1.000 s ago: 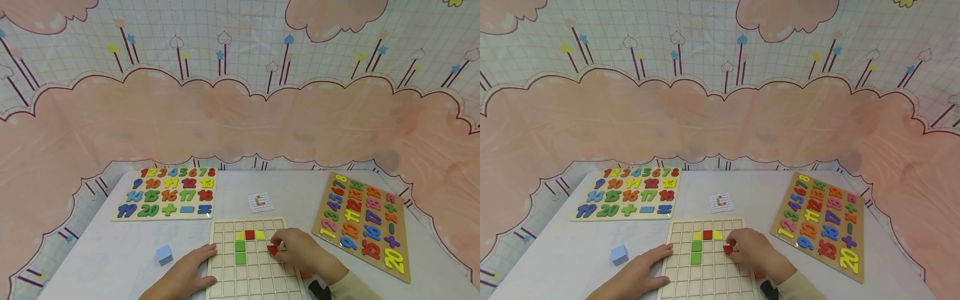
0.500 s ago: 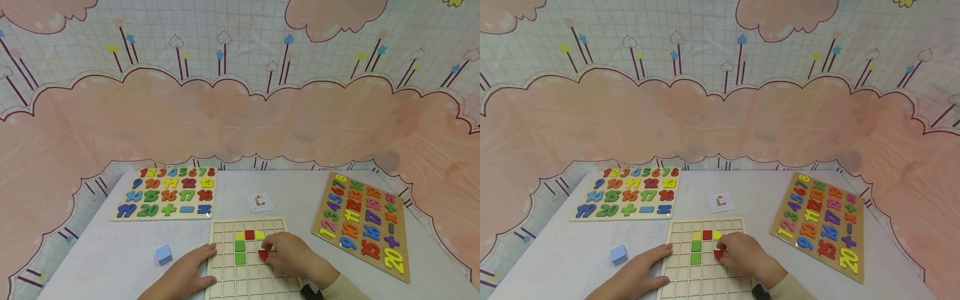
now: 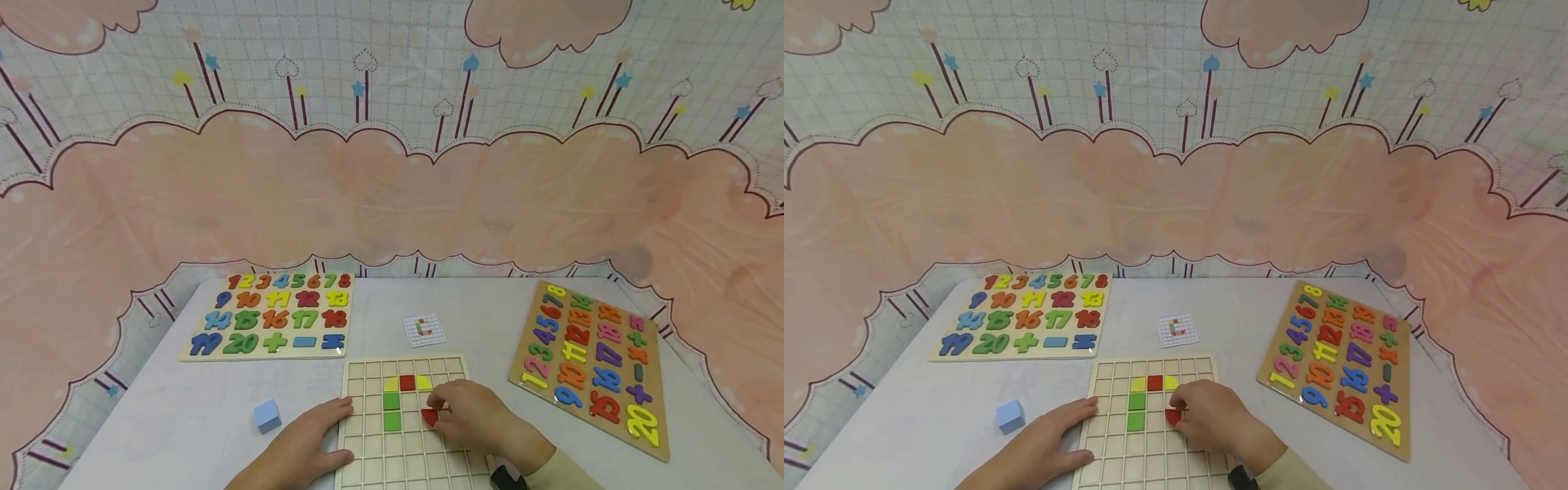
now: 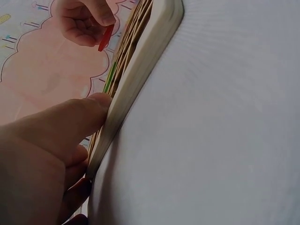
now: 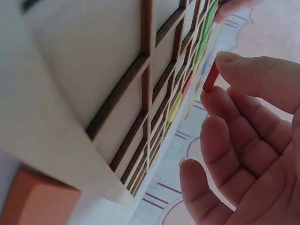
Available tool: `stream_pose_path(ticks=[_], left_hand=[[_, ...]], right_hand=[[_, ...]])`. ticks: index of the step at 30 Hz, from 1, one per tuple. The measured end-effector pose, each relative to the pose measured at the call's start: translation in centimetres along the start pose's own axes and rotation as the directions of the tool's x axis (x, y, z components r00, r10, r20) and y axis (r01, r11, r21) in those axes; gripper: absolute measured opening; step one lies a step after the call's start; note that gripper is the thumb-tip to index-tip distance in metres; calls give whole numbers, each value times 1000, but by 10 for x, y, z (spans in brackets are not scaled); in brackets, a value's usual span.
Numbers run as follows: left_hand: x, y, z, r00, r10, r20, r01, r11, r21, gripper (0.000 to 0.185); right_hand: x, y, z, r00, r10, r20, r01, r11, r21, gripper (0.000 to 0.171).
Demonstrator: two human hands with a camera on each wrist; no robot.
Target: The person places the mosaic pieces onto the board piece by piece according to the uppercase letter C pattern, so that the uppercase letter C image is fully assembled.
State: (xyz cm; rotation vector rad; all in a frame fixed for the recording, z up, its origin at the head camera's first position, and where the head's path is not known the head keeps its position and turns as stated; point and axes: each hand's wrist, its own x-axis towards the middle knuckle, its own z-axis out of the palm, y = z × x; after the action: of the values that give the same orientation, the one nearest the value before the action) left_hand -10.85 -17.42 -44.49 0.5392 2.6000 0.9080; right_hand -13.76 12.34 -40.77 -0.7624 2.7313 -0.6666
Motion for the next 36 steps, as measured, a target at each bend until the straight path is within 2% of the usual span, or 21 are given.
stream_pose_path(ticks=[4,14,19,26,36], left_hand=[[0,0,-1,1000,3,-3,-3,1000,11,73],[3,0,-1,1000,-7,-18,7,1000,22,73],[5,0,0,999,-22,-31,22,1000,22,72],[5,0,1,998,-8,-57,10,1000,28,70],[6,1,-1,998,-23,-63,25,999,23,72]], right_hand=[[-1,-1,-1,1000,-10,1,10,1000,-1,14],[-3,-7,2,995,-103,-16,102,994,-39,16],[-1,-10,8,993,-115,-37,113,992,-49,14],[2,-15,13,995,-100,-27,98,993,-69,14],[5,-22,19,988,-150,-48,143,983,-112,13]])
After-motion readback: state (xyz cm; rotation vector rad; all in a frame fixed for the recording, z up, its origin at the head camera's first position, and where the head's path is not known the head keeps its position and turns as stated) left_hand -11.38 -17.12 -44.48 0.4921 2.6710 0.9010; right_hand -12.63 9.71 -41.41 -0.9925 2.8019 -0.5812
